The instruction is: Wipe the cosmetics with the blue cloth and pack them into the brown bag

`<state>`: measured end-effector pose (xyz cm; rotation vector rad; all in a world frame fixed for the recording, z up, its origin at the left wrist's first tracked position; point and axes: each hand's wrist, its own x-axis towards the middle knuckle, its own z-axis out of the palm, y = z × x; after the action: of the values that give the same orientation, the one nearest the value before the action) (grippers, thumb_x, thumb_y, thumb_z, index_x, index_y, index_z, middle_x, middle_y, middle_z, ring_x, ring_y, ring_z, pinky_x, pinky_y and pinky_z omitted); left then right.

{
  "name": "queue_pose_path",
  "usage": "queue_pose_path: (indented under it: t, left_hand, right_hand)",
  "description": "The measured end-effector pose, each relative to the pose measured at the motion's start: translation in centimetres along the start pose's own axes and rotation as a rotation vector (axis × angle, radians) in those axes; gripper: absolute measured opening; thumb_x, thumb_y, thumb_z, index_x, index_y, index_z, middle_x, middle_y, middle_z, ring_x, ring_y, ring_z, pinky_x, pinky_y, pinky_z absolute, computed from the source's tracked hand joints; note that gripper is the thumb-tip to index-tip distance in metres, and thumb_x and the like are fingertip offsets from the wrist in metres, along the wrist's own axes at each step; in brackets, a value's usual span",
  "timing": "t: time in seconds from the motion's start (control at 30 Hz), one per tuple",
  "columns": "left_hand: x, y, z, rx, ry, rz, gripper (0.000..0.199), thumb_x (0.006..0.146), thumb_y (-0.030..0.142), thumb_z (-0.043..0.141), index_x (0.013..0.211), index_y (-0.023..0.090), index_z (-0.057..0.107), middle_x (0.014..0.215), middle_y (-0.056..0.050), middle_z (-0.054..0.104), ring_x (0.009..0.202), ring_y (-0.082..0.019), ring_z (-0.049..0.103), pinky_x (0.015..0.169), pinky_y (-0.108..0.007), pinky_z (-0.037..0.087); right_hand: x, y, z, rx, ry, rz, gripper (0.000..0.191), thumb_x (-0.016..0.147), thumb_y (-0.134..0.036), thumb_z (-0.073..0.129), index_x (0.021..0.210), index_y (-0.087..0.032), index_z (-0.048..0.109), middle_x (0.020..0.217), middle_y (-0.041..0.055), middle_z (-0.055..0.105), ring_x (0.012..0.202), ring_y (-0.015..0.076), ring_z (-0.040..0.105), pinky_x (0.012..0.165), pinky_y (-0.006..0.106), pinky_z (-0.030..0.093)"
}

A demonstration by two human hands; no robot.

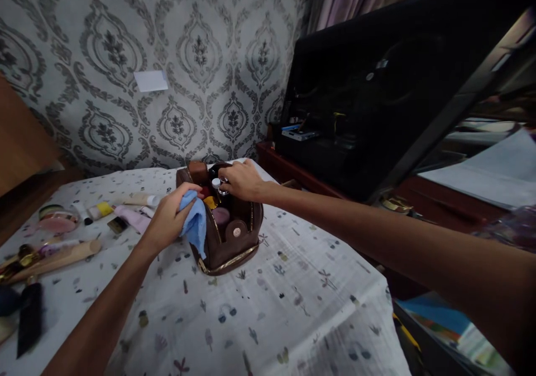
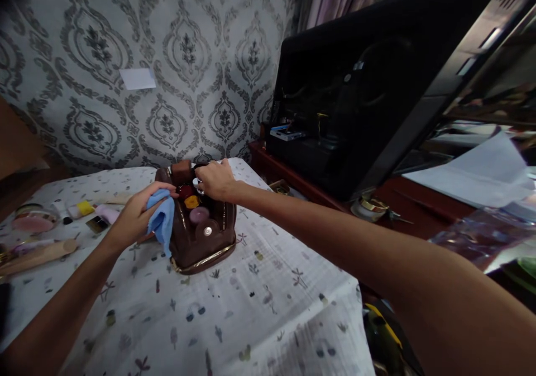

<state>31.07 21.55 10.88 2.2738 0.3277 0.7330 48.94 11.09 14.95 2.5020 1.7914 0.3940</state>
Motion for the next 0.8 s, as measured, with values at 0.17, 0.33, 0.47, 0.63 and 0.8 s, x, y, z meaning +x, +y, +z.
queue_pose_path:
  t: [0.17,0.33,0.47,0.63,0.8]
  left_hand:
    - [-0.1,-0.2,0.2,-0.047,0.017,-0.004,0.035,0.089,0.047,0.049,0.108,0.019,0.061,0.107,-0.009,0.073,0.096,-0.027,0.068,0.088,-0.038,0.051]
    - [-0.2,-0.5,0.3,-0.096,0.029,-0.016,0.036,0.089,0.047,0.05,0.108,0.019,0.061,0.109,-0.01,0.072,0.099,-0.027,0.067,0.089,-0.037,0.051]
    - [-0.3,-0.7,0.2,-0.099,0.009,-0.016,0.035,0.09,0.047,0.05,0.109,0.019,0.06,0.11,-0.01,0.072,0.098,-0.026,0.067,0.089,-0.037,0.051]
    - [-0.2,-0.3,0.0,-0.093,-0.006,0.005,0.035,0.089,0.047,0.051,0.109,0.019,0.06,0.112,-0.009,0.072,0.098,-0.027,0.067,0.093,-0.039,0.05]
    - [-0.3,0.0,-0.2,-0.091,-0.012,0.02,0.036,0.09,0.048,0.05,0.108,0.019,0.061,0.111,-0.009,0.072,0.101,-0.027,0.067,0.093,-0.038,0.05]
  right_hand:
    - [0.4,0.0,-0.1,-0.033,0.004,-0.042,0.029,0.095,-0.033,0.055,0.117,-0.015,0.062,0.109,0.0173,0.073,0.111,0.0325,0.063,0.088,0.042,0.035]
    - [0.4,0.2,-0.3,-0.038,-0.017,-0.079,0.03,0.095,-0.034,0.056,0.117,-0.015,0.061,0.109,0.0162,0.073,0.109,0.0313,0.064,0.085,0.04,0.038]
    - [0.5,0.9,-0.2,-0.004,-0.019,-0.111,0.032,0.092,-0.035,0.061,0.118,-0.016,0.062,0.109,0.0136,0.073,0.106,0.0302,0.066,0.083,0.037,0.039]
    - [0.2,1.5,-0.7,0.124,0.034,-0.116,0.029,0.094,-0.031,0.06,0.119,-0.016,0.063,0.11,0.0109,0.072,0.102,0.0251,0.065,0.082,0.032,0.04]
    - [-2.9,1.2,-1.0,0.229,0.175,-0.188,0.025,0.101,-0.024,0.047,0.099,-0.012,0.069,0.102,0.011,0.07,0.099,0.0211,0.061,0.088,0.03,0.041]
